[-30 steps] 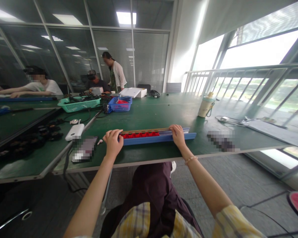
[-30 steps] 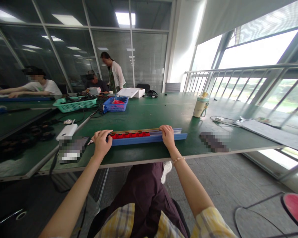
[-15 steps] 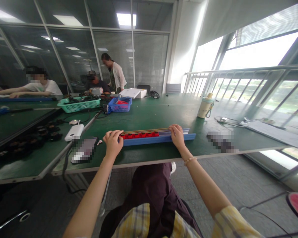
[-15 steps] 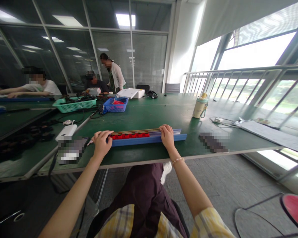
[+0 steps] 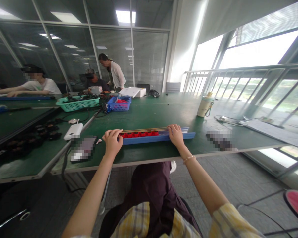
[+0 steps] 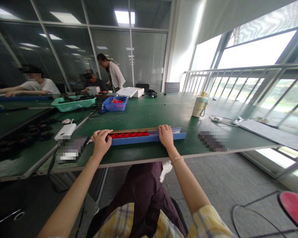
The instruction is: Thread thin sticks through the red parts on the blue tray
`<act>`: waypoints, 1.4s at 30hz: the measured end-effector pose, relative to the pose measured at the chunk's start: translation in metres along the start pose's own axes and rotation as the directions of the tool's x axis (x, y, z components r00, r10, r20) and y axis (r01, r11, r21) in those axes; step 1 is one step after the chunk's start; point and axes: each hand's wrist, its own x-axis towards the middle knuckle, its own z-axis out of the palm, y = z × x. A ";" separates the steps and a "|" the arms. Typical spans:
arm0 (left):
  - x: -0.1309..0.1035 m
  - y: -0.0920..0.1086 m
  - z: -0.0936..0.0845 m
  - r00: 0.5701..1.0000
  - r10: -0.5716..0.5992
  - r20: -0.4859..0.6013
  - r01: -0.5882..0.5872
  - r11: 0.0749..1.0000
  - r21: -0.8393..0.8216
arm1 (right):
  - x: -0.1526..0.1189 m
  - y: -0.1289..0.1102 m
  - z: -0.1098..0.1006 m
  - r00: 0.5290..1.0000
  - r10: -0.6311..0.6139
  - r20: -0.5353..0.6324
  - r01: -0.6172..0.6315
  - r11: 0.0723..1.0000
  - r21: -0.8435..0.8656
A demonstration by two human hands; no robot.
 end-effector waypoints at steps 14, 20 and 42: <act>0.001 0.000 0.001 1.000 -0.007 0.006 0.007 1.000 0.015 | 0.000 -0.003 -0.001 0.999 0.006 0.052 0.000 0.992 -0.123; 0.000 0.000 0.001 1.000 -0.008 -0.002 0.009 1.000 0.008 | 0.000 -0.002 -0.001 0.998 0.025 0.051 -0.018 0.990 -0.137; 0.000 -0.001 0.000 1.000 -0.007 0.009 0.006 1.000 0.021 | -0.001 -0.006 -0.002 0.977 0.202 0.060 -0.169 0.921 -0.351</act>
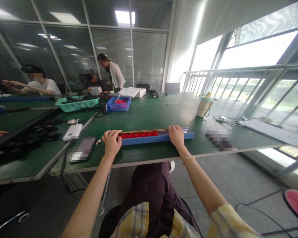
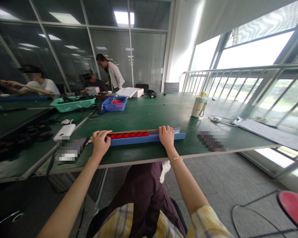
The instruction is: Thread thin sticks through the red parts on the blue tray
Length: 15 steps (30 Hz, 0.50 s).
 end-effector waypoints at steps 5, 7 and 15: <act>0.001 0.001 -0.001 1.000 -0.008 -0.009 0.008 1.000 0.003 | 0.001 0.001 0.000 0.999 0.036 -0.014 -0.036 0.999 0.001; 0.001 0.001 -0.001 1.000 -0.015 -0.025 0.015 1.000 0.005 | 0.001 0.002 0.000 0.998 0.057 -0.028 -0.056 0.998 0.009; 0.002 0.001 -0.004 0.998 -0.031 -0.057 0.033 0.999 0.031 | 0.002 0.006 0.003 0.997 0.057 -0.045 -0.055 0.997 0.054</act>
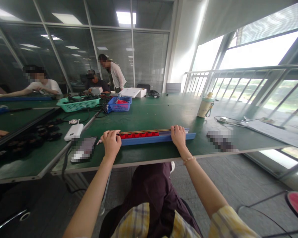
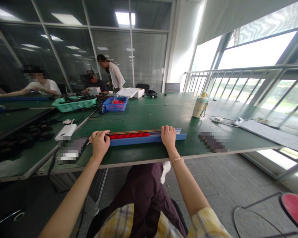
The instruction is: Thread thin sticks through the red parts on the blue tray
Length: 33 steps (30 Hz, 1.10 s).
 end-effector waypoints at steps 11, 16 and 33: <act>0.000 0.001 -0.002 0.999 -0.036 -0.026 0.034 0.997 -0.073 | 0.001 0.007 0.003 0.993 -0.051 -0.109 0.075 0.971 0.227; -0.001 0.000 -0.002 0.998 -0.029 -0.056 0.024 0.997 -0.075 | 0.002 0.008 0.002 0.991 -0.054 -0.123 0.084 0.965 0.248; 0.002 0.001 -0.005 0.992 -0.111 -0.059 0.102 0.984 -0.143 | 0.000 0.002 -0.012 0.991 0.017 -0.132 0.026 0.949 0.314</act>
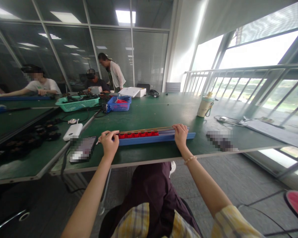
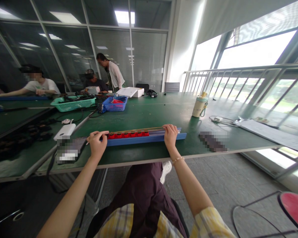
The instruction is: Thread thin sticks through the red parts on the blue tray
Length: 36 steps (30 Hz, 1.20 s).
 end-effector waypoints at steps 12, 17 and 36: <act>0.000 -0.002 0.002 1.000 0.030 0.007 -0.030 0.999 0.041 | 0.000 0.001 0.002 1.000 0.019 -0.012 -0.019 1.000 0.004; -0.002 -0.001 0.003 0.997 0.062 0.051 -0.064 0.997 0.046 | 0.001 0.003 0.005 1.000 0.014 -0.002 -0.014 1.000 0.017; -0.003 -0.002 0.005 0.989 0.133 0.068 -0.138 0.988 0.067 | -0.001 0.002 0.009 0.996 0.042 0.078 -0.036 0.996 -0.084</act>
